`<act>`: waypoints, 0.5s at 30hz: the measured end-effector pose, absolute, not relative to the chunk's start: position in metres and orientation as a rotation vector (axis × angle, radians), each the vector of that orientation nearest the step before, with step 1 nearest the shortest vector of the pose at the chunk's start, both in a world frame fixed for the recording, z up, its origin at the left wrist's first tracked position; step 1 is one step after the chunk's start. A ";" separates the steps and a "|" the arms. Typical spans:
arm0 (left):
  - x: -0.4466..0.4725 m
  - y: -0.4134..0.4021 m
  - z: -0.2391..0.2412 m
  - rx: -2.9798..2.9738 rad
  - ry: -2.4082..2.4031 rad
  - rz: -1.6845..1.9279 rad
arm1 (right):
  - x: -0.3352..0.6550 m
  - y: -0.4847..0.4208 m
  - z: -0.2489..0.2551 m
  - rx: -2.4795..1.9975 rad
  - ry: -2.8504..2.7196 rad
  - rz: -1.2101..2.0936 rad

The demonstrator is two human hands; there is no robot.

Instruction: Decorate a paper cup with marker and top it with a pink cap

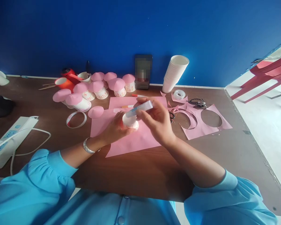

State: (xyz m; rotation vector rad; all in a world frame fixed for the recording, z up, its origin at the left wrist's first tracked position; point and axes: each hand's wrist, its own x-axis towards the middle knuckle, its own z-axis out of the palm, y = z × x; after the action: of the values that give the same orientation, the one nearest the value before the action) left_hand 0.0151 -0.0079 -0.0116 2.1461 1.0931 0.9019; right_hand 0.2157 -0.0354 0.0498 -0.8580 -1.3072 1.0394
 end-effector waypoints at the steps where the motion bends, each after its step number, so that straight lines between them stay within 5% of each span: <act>1: 0.016 -0.007 -0.013 2.167 1.063 0.917 | 0.215 -0.037 0.046 -0.879 -1.358 1.001; 15: 0.017 -0.001 -0.021 2.105 0.848 0.863 | 0.228 -0.036 0.028 -0.836 -1.785 0.609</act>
State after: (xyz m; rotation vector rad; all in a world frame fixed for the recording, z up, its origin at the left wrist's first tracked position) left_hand 0.0166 -0.0006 -0.0214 2.1049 0.8481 0.8631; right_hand 0.2275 -0.0356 0.0284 -0.8359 -1.7855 0.6085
